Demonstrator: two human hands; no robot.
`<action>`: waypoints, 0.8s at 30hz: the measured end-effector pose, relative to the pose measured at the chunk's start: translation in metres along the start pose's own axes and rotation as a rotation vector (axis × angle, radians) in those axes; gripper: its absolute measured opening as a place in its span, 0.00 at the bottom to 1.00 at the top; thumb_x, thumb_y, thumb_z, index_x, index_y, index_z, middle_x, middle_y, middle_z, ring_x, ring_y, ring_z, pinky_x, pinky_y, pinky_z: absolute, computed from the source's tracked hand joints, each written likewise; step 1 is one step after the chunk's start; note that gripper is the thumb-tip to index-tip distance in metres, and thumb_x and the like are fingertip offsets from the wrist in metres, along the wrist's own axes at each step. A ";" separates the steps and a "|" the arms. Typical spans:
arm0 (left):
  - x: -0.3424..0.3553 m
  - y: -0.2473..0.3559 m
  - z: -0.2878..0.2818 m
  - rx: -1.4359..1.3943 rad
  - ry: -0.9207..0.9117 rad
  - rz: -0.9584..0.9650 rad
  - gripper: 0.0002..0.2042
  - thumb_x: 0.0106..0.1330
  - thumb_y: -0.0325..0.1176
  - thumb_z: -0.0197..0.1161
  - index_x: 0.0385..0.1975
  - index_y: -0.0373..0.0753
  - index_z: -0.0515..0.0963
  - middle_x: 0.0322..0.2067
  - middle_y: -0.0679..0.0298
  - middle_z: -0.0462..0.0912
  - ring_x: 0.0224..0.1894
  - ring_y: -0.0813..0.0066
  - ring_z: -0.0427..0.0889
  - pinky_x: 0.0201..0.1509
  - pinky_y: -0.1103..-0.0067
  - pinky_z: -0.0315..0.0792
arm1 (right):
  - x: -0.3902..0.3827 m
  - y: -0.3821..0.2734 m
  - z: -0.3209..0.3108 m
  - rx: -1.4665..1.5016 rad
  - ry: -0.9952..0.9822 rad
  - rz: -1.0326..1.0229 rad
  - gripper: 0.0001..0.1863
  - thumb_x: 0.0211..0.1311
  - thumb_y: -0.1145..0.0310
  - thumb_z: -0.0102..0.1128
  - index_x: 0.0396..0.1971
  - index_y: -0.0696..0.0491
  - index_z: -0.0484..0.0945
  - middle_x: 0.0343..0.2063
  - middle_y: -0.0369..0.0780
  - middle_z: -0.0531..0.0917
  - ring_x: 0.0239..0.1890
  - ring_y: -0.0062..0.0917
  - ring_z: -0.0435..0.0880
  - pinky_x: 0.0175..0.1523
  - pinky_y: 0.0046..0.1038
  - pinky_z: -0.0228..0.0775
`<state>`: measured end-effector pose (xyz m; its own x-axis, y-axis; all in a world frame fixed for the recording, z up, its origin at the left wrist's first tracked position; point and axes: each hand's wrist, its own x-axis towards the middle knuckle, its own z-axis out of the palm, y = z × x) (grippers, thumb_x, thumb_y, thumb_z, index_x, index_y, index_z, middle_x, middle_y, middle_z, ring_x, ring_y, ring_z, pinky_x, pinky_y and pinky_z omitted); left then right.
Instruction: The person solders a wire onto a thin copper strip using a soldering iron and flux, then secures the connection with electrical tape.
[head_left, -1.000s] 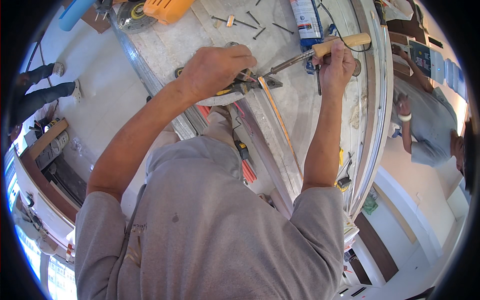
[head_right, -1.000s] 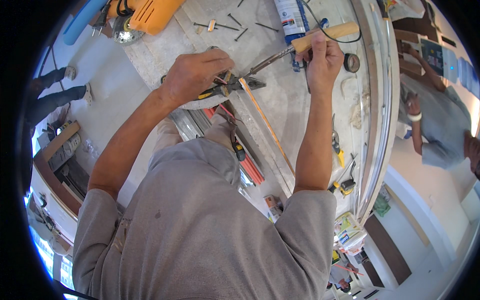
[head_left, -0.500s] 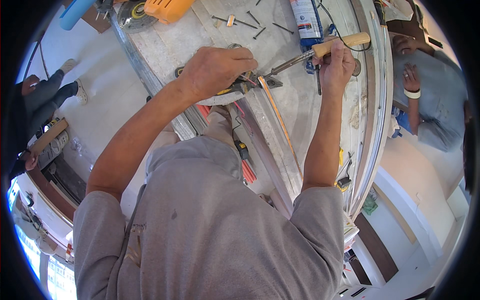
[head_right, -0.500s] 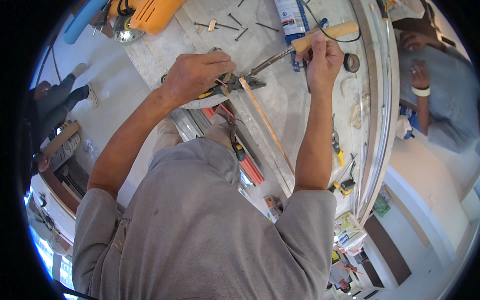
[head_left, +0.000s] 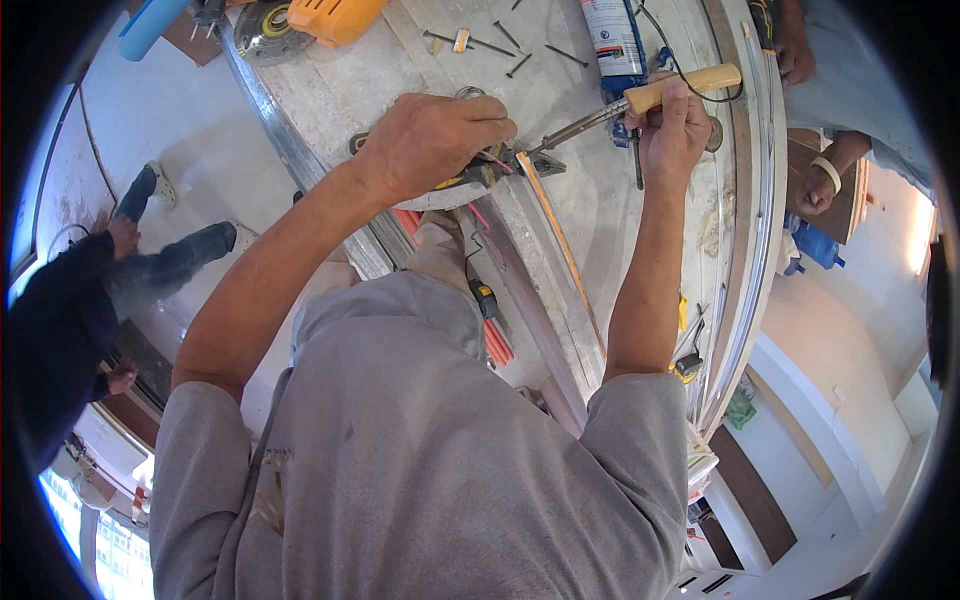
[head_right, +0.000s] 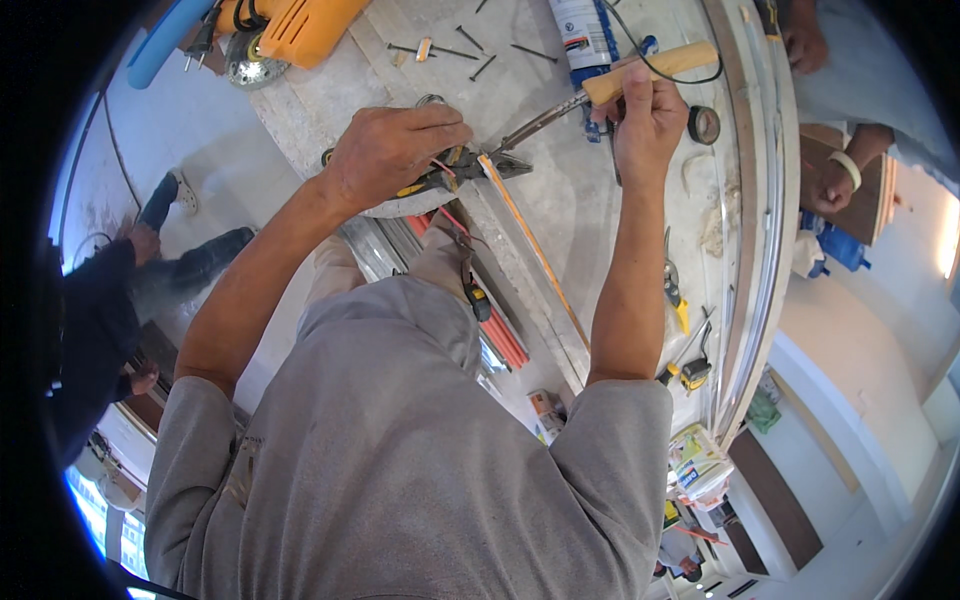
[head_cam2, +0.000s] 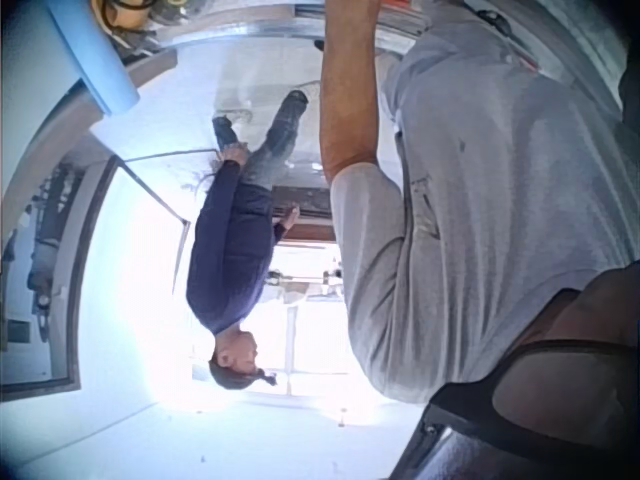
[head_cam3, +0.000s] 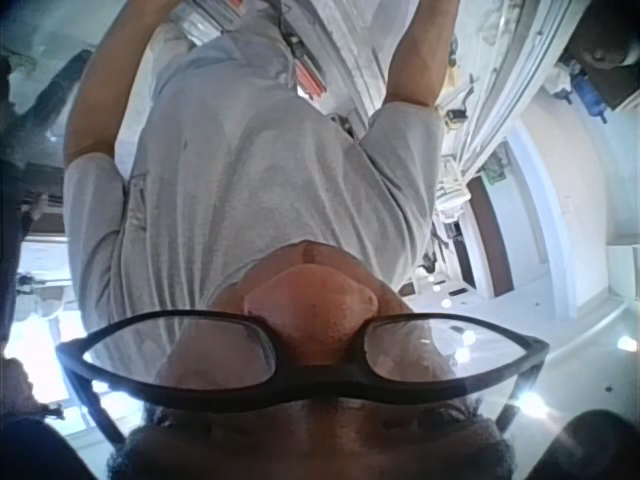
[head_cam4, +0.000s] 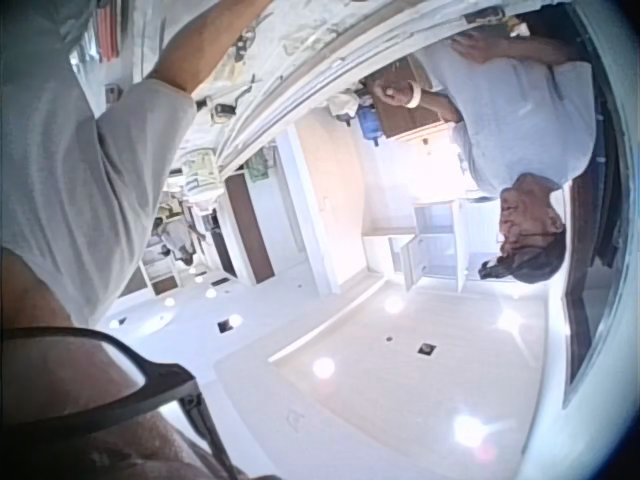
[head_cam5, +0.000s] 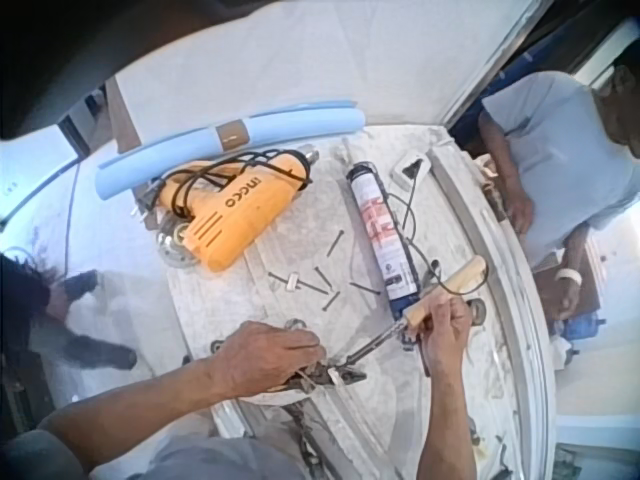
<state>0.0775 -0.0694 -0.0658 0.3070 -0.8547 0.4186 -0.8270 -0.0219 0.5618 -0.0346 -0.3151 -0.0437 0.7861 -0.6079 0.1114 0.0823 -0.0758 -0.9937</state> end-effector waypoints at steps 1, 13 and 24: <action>0.000 0.000 0.000 -0.003 0.001 -0.002 0.10 0.53 0.27 0.60 0.36 0.44 0.79 0.34 0.73 0.78 0.32 0.70 0.81 0.28 0.74 0.75 | 0.000 0.000 0.000 -0.003 0.007 0.005 0.18 0.69 0.60 0.53 0.29 0.62 0.76 0.19 0.40 0.79 0.17 0.18 0.73 0.23 0.18 0.62; 0.000 0.001 -0.002 -0.011 -0.036 -0.035 0.10 0.54 0.27 0.59 0.37 0.44 0.78 0.35 0.73 0.78 0.33 0.69 0.81 0.28 0.73 0.75 | 0.000 0.000 0.001 0.011 0.022 0.017 0.17 0.69 0.61 0.53 0.31 0.62 0.76 0.20 0.40 0.79 0.17 0.18 0.72 0.23 0.19 0.64; 0.000 0.001 -0.002 -0.016 -0.041 -0.033 0.10 0.54 0.27 0.58 0.37 0.45 0.78 0.35 0.73 0.78 0.34 0.69 0.81 0.29 0.73 0.75 | 0.001 0.001 0.000 0.000 0.000 -0.008 0.18 0.69 0.60 0.53 0.29 0.62 0.76 0.19 0.39 0.79 0.16 0.18 0.73 0.23 0.18 0.62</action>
<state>0.0772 -0.0682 -0.0641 0.3142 -0.8743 0.3700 -0.8089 -0.0425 0.5864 -0.0339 -0.3157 -0.0448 0.7856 -0.6070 0.1198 0.0891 -0.0806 -0.9928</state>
